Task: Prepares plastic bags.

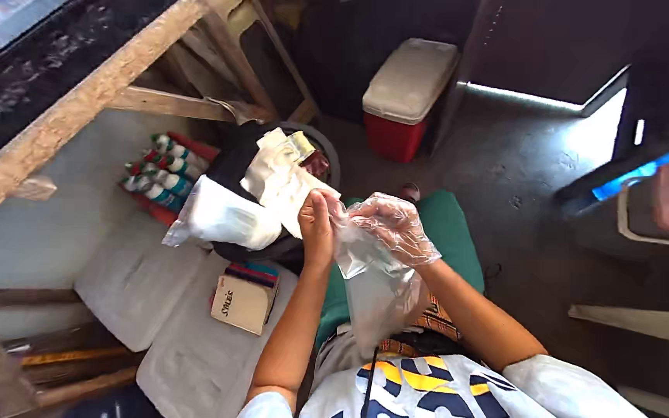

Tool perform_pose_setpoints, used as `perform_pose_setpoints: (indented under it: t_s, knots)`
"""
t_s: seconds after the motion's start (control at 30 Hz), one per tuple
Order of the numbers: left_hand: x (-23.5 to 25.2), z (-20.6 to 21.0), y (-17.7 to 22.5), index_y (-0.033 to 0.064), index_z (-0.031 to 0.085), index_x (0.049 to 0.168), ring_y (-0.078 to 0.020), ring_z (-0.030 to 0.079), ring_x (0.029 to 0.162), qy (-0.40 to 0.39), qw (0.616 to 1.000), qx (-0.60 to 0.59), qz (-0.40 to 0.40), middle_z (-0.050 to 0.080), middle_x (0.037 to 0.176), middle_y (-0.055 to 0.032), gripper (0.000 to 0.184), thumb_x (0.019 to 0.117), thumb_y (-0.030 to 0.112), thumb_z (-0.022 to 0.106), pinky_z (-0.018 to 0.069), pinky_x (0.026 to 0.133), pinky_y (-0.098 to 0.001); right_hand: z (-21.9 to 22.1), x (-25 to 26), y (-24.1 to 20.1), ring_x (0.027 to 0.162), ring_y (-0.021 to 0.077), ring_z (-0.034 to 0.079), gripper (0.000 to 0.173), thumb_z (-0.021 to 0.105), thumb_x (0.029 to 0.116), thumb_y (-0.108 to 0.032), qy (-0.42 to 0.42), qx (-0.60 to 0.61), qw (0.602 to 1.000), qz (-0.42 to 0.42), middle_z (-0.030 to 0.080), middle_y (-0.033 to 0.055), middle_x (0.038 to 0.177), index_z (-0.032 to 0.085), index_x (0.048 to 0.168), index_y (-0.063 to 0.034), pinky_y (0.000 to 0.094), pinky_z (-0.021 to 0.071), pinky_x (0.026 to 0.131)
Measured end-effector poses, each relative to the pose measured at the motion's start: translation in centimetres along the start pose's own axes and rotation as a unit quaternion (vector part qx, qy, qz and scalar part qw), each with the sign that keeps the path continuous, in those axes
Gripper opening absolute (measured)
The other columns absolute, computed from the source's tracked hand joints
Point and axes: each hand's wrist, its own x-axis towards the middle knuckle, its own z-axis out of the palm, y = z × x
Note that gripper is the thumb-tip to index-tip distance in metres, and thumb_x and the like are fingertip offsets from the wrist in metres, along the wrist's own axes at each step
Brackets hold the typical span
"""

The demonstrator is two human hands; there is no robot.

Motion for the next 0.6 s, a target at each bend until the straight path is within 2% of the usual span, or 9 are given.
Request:
perform_pose_setpoints:
  t_s: [0.07,0.13,0.2,0.27,0.4,0.43,0.5,0.53,0.6]
  knots:
    - [-0.7,-0.6,0.1,0.0292,0.069,0.103,0.0062,0.063,0.074,-0.06,0.997,-0.047,-0.029,0.068,0.087,0.0164,0.017,0.0995,0.044,0.061,0.0544,0.067,-0.0119,-0.8,-0.6,-0.2,0.093,0.0035,0.067,0.01,0.065,0.0913,0.002,0.003,0.048,0.999,0.016,0.071,0.0043,0.099,0.071,0.099,0.0039,0.0201,0.0561,0.087]
    - [-1.3,-0.9,0.7,0.0241,0.073,0.105,0.0026,0.068,0.077,-0.068,0.992,-0.088,-0.065,0.073,0.092,0.0112,0.01,0.0952,0.025,0.072,0.058,0.07,-0.0156,-1.6,-1.2,-0.4,0.096,0.004,0.067,0.016,0.062,0.0917,0.003,0.007,0.114,0.993,0.035,0.071,0.0016,0.105,0.071,0.105,0.0004,0.0216,0.0574,0.086]
    - [-1.9,-0.9,1.4,0.0204,0.073,0.102,0.0012,0.069,0.078,-0.052,0.992,-0.088,-0.078,0.074,0.091,0.008,0.014,0.0985,0.01,0.064,0.0584,0.071,-0.0166,-2.1,-1.7,-0.5,0.097,0.0039,0.068,0.018,0.063,0.0924,0.001,0.014,0.171,0.984,0.045,0.071,-0.0022,0.109,0.071,0.108,-0.0058,0.0216,0.0584,0.084]
    - [-2.5,-0.7,1.7,0.0191,0.074,0.1,0.0008,0.07,0.081,-0.038,0.995,-0.066,-0.068,0.076,0.093,0.0068,0.017,0.0989,0.007,0.063,0.0586,0.074,-0.0167,-2.5,-2.3,-0.8,0.099,0.004,0.067,0.02,0.066,0.0915,-0.002,0.012,0.177,0.983,0.053,0.071,-0.004,0.112,0.072,0.11,-0.0085,0.0221,0.058,0.086]
    - [-3.9,0.5,1.0,0.0177,0.075,0.099,-0.0005,0.071,0.082,-0.01,1.0,-0.012,-0.01,0.076,0.094,0.0068,0.014,0.0925,0.006,0.073,0.0594,0.076,-0.018,-2.1,-3.2,-1.6,0.111,0.0092,0.065,0.034,0.074,0.0857,-0.007,-0.005,0.101,0.993,0.064,0.069,0.0049,0.119,0.069,0.118,0.001,0.0271,0.0551,0.097]
    - [-4.2,0.8,0.8,0.0176,0.075,0.098,0.0001,0.069,0.08,0.002,1.0,0.002,0.004,0.075,0.092,0.0082,0.013,0.092,0.006,0.073,0.059,0.074,-0.0179,-1.9,-3.3,-1.7,0.108,0.0093,0.066,0.036,0.074,0.0846,-0.005,-0.005,0.086,0.995,0.056,0.07,0.0074,0.118,0.068,0.119,0.0039,0.0264,0.0559,0.096]
    - [-4.6,1.4,0.3,0.0187,0.076,0.097,0.0017,0.068,0.079,0.016,0.999,0.022,0.032,0.074,0.091,0.0113,0.012,0.0918,0.008,0.074,0.0583,0.073,-0.0172,-1.3,-3.4,-1.9,0.091,0.005,0.067,0.03,0.071,0.0848,0.002,0.01,0.059,0.997,0.052,0.071,0.008,0.107,0.069,0.114,0.0075,0.0218,0.0573,0.085]
    - [-4.7,1.5,0.1,0.0196,0.077,0.096,0.0023,0.067,0.08,0.02,0.999,0.025,0.044,0.073,0.09,0.0125,0.01,0.0921,0.011,0.074,0.0579,0.074,-0.017,-1.1,-3.5,-1.9,0.085,0.0025,0.066,0.023,0.07,0.0851,0.003,0.023,0.044,0.997,0.059,0.072,0.0064,0.101,0.071,0.108,0.0068,0.0194,0.0569,0.08]
    - [-4.8,1.6,-0.2,0.0222,0.078,0.094,0.0033,0.066,0.08,0.026,0.999,0.015,0.038,0.071,0.088,0.0139,0.008,0.0924,0.015,0.074,0.0571,0.074,-0.0163,-1.1,-3.7,-1.5,0.083,0.0006,0.065,0.012,0.068,0.0862,0.003,0.033,0.031,0.997,0.062,0.072,0.0034,0.093,0.074,0.097,0.0036,0.0166,0.0552,0.078]
